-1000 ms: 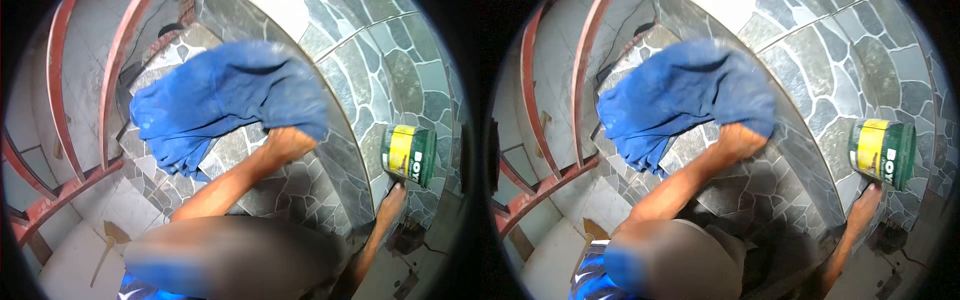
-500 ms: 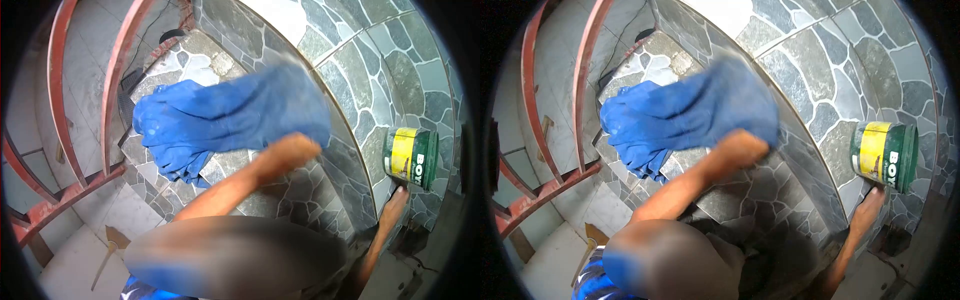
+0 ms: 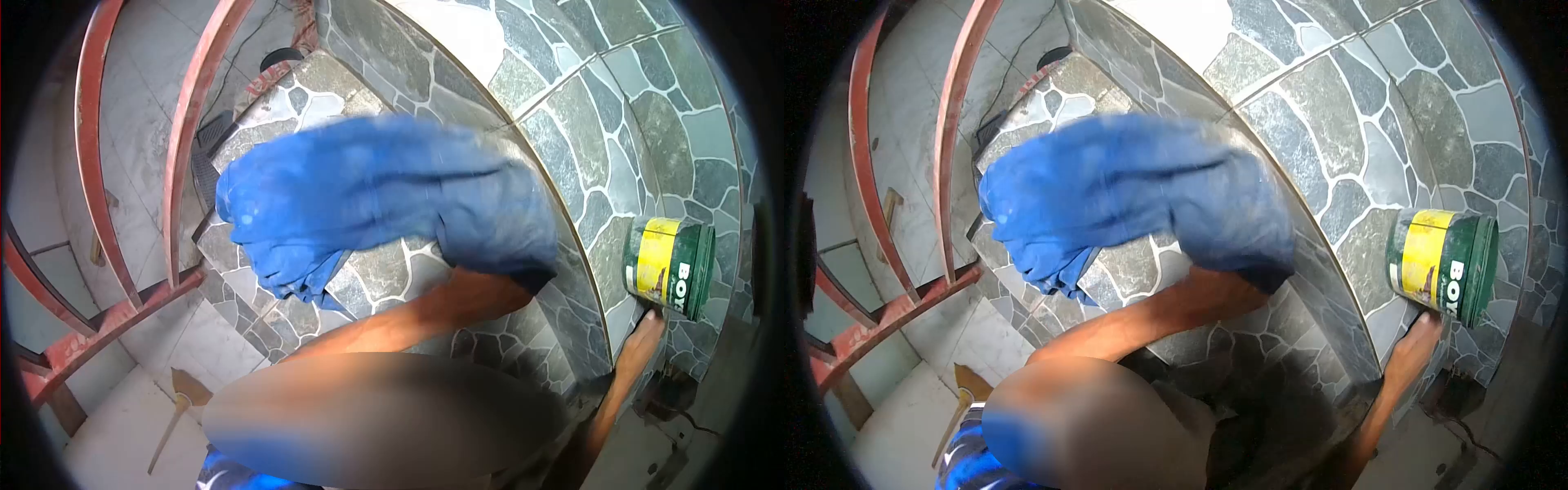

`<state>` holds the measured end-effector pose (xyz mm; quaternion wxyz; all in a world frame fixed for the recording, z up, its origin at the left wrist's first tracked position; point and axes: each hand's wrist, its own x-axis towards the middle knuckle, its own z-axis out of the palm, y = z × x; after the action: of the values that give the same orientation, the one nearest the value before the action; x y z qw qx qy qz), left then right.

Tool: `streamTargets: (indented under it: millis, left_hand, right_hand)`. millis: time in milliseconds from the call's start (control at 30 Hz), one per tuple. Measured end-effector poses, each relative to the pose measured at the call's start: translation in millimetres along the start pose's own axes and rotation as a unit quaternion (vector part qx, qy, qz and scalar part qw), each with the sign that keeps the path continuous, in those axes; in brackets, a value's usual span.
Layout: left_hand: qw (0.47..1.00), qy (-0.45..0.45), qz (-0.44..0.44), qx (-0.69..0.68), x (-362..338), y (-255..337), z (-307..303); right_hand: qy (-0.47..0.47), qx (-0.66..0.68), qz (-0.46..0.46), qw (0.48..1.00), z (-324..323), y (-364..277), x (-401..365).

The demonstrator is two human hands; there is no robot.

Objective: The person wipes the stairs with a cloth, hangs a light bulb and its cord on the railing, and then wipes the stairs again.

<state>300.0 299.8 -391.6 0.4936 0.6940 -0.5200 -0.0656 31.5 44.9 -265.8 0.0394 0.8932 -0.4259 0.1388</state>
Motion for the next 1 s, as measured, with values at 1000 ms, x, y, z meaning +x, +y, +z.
streamTargets:
  millis: [1000]
  left_hand:
    - [0.973,0.179,0.040,0.139,27.2,-30.2,13.5]
  right_hand:
    - [0.001,0.033,0.007,0.999,0.2,-7.6,1.7]
